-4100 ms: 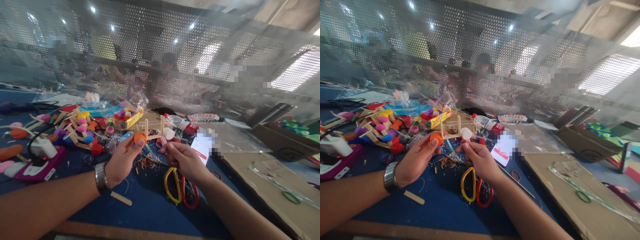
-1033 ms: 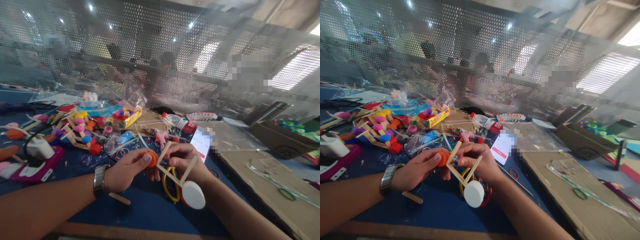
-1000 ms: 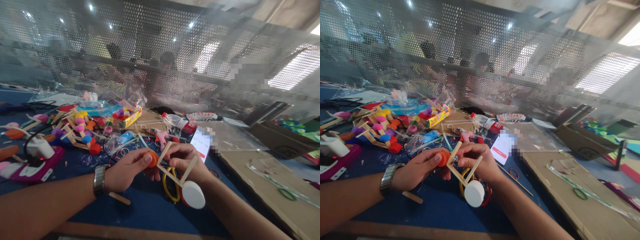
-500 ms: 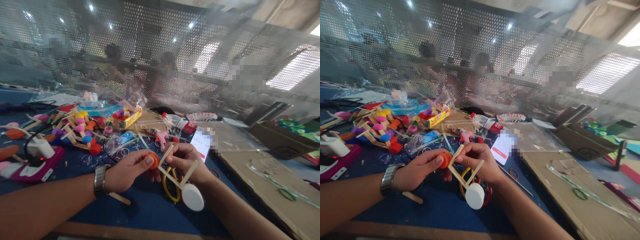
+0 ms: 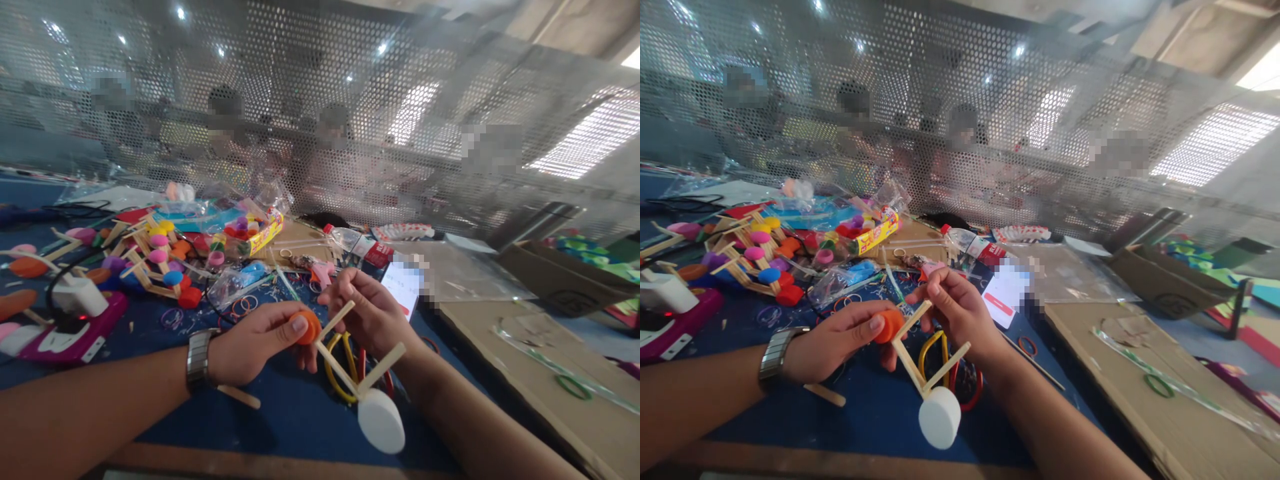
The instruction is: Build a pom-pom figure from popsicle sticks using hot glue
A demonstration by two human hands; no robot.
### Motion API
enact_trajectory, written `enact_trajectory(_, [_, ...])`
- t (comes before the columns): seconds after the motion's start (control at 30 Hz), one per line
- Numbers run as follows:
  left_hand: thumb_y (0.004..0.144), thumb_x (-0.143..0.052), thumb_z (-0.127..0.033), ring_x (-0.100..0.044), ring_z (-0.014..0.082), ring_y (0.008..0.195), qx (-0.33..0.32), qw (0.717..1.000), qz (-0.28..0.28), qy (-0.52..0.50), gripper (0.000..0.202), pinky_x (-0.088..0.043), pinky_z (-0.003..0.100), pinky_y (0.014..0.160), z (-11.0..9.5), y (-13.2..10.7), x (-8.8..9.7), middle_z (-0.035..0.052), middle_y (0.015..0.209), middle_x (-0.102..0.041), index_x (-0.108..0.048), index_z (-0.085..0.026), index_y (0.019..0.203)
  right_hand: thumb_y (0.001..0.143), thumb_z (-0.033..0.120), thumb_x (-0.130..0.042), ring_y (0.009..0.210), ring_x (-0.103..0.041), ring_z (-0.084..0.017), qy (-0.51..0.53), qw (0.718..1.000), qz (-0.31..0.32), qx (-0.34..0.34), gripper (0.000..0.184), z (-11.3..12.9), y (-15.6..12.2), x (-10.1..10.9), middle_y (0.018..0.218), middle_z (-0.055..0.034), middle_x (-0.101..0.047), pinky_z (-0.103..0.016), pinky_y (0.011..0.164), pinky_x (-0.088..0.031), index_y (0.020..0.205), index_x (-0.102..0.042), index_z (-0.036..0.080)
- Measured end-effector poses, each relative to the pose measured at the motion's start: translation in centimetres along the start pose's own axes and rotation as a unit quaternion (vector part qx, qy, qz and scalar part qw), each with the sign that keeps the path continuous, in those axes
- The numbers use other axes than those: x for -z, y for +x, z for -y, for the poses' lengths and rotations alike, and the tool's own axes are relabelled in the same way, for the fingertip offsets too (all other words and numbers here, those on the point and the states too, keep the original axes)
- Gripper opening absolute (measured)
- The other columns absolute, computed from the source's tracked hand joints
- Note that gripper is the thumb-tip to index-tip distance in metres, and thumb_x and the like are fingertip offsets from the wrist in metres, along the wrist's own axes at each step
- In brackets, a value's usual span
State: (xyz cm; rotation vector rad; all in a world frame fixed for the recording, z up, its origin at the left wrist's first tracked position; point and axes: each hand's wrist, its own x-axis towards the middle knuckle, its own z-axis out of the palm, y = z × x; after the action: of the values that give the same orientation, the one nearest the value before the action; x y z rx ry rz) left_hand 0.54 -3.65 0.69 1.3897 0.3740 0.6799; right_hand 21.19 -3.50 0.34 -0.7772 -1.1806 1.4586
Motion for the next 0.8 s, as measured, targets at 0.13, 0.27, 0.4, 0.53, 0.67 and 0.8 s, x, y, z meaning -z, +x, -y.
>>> enact_trajectory(0.13, [0.09, -0.059, -0.066, -0.06, 0.0137, 0.064, 0.015, 1.0, 0.005, 0.001, 0.052, -0.049, 0.027, 0.067, -0.1, 0.0, 0.0, 0.0038, 0.071, -0.064, -0.058, -0.015, 0.083, 0.078, 0.049, -0.083, 0.044, -0.053, -0.011, 0.044, 0.999, -0.007, -0.009, 0.042, 0.4, -0.1, -0.6, 0.061, 0.0042, -0.068, -0.021, 0.043, -0.04, 0.082, -0.049, 0.024])
enact_trajectory(0.27, [0.091, -0.056, -0.067, -0.059, 0.0127, 0.062, 0.022, 1.0, 0.01, 0.02, 0.053, -0.046, 0.025, 0.065, 0.1, 0.0, 0.1, 0.0027, 0.07, -0.062, -0.057, -0.015, 0.084, 0.083, 0.043, -0.08, 0.038, -0.043, -0.01, 0.074, 0.997, 0.006, 0.01, 0.034, 0.5, -0.1, -0.7, 0.047, 0.0085, -0.057, -0.022, 0.044, -0.035, 0.083, -0.052, 0.024])
enact_trajectory(0.4, [0.092, -0.053, -0.068, -0.057, 0.0118, 0.058, 0.027, 0.999, 0.013, 0.041, 0.054, -0.043, 0.025, 0.06, 0.2, -0.1, 0.2, 0.0015, 0.066, -0.06, -0.056, -0.015, 0.081, 0.089, 0.047, -0.071, 0.04, -0.037, -0.01, 0.061, 0.997, 0.044, 0.005, 0.04, 0.3, -0.3, -0.3, 0.044, 0.006, -0.049, -0.025, 0.047, -0.03, 0.066, -0.05, 0.021])
enact_trajectory(0.53, [0.09, -0.053, -0.071, -0.05, 0.0098, 0.053, 0.033, 0.997, 0.021, 0.067, 0.058, -0.038, 0.023, 0.054, 0.2, -0.1, 0.2, -0.0005, 0.061, -0.056, -0.056, -0.015, 0.076, 0.087, 0.052, -0.071, 0.05, -0.041, -0.012, -0.017, 0.994, 0.106, 0.007, 0.045, 0.2, -0.5, 0.1, 0.051, 0.0018, -0.05, -0.027, 0.05, -0.029, 0.059, -0.059, 0.018])
enact_trajectory(0.67, [0.087, -0.056, -0.072, -0.045, 0.0081, 0.049, 0.046, 0.994, 0.011, 0.098, 0.059, -0.034, 0.021, 0.048, 0.2, -0.1, 0.2, -0.0024, 0.057, -0.053, -0.056, -0.015, 0.071, 0.087, 0.059, -0.067, 0.057, -0.045, -0.012, -0.082, 0.977, 0.198, -0.014, 0.047, 0.5, -0.6, 0.4, 0.066, -0.0012, -0.056, -0.027, 0.052, -0.031, 0.073, -0.074, 0.014])
enact_trajectory(0.8, [0.088, -0.058, -0.066, -0.041, 0.007, 0.047, 0.052, 0.989, -0.003, 0.136, 0.054, -0.03, 0.019, 0.045, 0.2, -0.1, 0.3, -0.0038, 0.054, -0.05, -0.057, -0.016, 0.069, 0.084, 0.059, -0.071, 0.064, -0.049, -0.013, -0.138, 0.958, 0.25, -0.014, 0.046, 1.1, -0.6, 0.3, 0.071, -0.002, -0.06, -0.027, 0.059, -0.036, 0.077, -0.074, 0.014])
